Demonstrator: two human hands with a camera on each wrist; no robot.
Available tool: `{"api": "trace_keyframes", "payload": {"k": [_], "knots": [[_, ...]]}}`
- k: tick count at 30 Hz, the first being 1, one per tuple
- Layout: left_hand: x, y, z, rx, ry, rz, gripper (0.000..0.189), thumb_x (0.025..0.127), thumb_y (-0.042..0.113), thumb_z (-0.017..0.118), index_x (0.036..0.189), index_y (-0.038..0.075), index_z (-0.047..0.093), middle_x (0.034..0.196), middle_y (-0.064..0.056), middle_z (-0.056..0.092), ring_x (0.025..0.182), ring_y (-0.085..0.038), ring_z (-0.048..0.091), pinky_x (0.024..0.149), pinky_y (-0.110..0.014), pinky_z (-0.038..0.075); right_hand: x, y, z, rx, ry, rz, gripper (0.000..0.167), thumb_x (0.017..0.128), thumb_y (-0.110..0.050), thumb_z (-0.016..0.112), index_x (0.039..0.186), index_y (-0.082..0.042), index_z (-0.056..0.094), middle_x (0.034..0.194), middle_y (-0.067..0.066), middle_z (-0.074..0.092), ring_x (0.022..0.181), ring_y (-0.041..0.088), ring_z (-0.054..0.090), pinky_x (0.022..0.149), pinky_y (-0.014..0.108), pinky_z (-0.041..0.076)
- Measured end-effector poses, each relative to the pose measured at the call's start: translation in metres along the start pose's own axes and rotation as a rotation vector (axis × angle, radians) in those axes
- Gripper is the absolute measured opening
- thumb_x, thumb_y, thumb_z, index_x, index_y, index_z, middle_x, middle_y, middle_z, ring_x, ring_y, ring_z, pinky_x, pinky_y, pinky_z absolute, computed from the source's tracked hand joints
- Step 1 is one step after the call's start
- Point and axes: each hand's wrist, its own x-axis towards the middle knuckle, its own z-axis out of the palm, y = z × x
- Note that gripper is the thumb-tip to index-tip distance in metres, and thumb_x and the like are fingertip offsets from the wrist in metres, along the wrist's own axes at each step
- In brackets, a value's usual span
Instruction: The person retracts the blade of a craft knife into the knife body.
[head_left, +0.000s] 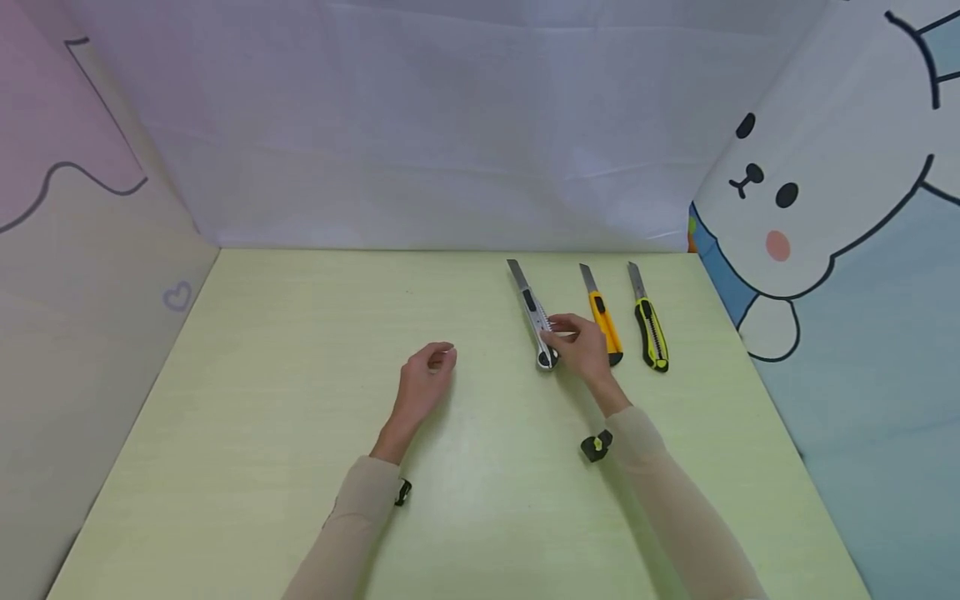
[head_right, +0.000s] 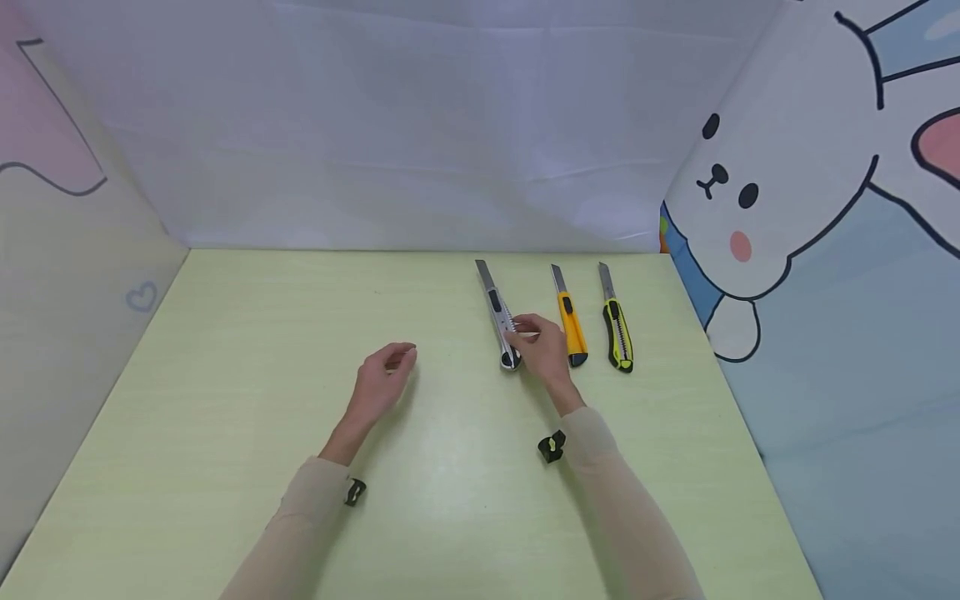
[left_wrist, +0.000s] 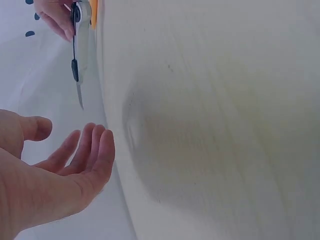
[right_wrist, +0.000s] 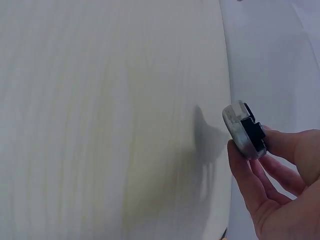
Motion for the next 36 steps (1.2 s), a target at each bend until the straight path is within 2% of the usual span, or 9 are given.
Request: {"api": "trace_keyframes", "payload": {"k": [8, 14, 18, 23, 27, 32, 36], "knots": [[0.005, 0.009, 0.008, -0.027, -0.014, -0.012, 0.034, 0.105, 0.025, 0.059, 0.126, 0.001, 0.069, 0.114, -0.014, 0.072, 0.108, -0.030, 0.066, 0.095, -0.046, 0.053, -0.008, -0.006, 0.003, 0.031, -0.005, 0.003, 0.036, 0.095, -0.024, 0.077, 0.127, -0.008, 0.070, 0.120, 0.013, 0.072, 0.099, 0.030, 0.067, 0.084, 0.038, 0.057], [0.010, 0.015, 0.013, -0.042, -0.014, 0.010, 0.032, 0.105, 0.024, 0.059, 0.125, 0.002, 0.070, 0.112, -0.012, 0.072, 0.106, -0.029, 0.066, 0.093, -0.045, 0.053, -0.014, -0.011, 0.006, 0.052, -0.008, -0.021, 0.036, 0.094, -0.025, 0.078, 0.126, -0.009, 0.071, 0.120, 0.012, 0.072, 0.099, 0.029, 0.067, 0.080, 0.031, 0.056], [0.013, 0.018, 0.016, -0.065, -0.028, 0.025, 0.032, 0.105, 0.025, 0.059, 0.125, 0.001, 0.069, 0.109, -0.015, 0.073, 0.104, -0.028, 0.067, 0.094, -0.045, 0.053, -0.020, -0.015, 0.009, 0.069, 0.001, -0.039, 0.035, 0.094, -0.023, 0.078, 0.125, -0.010, 0.072, 0.119, 0.012, 0.073, 0.099, 0.029, 0.067, 0.078, 0.029, 0.055], [0.014, 0.018, 0.019, -0.086, -0.029, 0.011, 0.033, 0.105, 0.024, 0.060, 0.125, 0.000, 0.069, 0.109, -0.018, 0.073, 0.101, -0.027, 0.069, 0.091, -0.044, 0.055, -0.027, -0.021, 0.014, 0.123, -0.016, -0.050, 0.035, 0.094, -0.022, 0.078, 0.125, -0.010, 0.071, 0.120, 0.011, 0.072, 0.099, 0.029, 0.066, 0.079, 0.029, 0.055], [0.015, 0.019, 0.021, -0.131, -0.031, 0.005, 0.033, 0.105, 0.023, 0.060, 0.125, -0.002, 0.069, 0.111, -0.019, 0.073, 0.099, -0.027, 0.071, 0.089, -0.041, 0.056, -0.033, -0.023, 0.016, 0.152, -0.020, -0.062, 0.035, 0.093, -0.021, 0.079, 0.126, -0.010, 0.071, 0.121, 0.011, 0.072, 0.100, 0.029, 0.067, 0.081, 0.028, 0.056], [0.016, 0.025, 0.026, -0.219, -0.053, -0.005, 0.034, 0.105, 0.021, 0.060, 0.126, -0.005, 0.067, 0.114, -0.024, 0.071, 0.102, -0.033, 0.071, 0.088, -0.038, 0.059, -0.039, -0.026, 0.017, 0.165, 0.004, -0.075, 0.034, 0.093, -0.021, 0.079, 0.124, -0.011, 0.071, 0.120, 0.009, 0.072, 0.100, 0.028, 0.067, 0.080, 0.026, 0.056], [0.018, 0.029, 0.031, -0.277, -0.047, -0.029, 0.033, 0.104, 0.018, 0.061, 0.126, -0.006, 0.066, 0.115, -0.025, 0.071, 0.103, -0.035, 0.071, 0.086, -0.034, 0.060, -0.045, -0.028, 0.018, 0.191, 0.005, -0.078, 0.033, 0.093, -0.022, 0.079, 0.124, -0.010, 0.071, 0.119, 0.008, 0.072, 0.099, 0.028, 0.067, 0.080, 0.026, 0.057]]}}
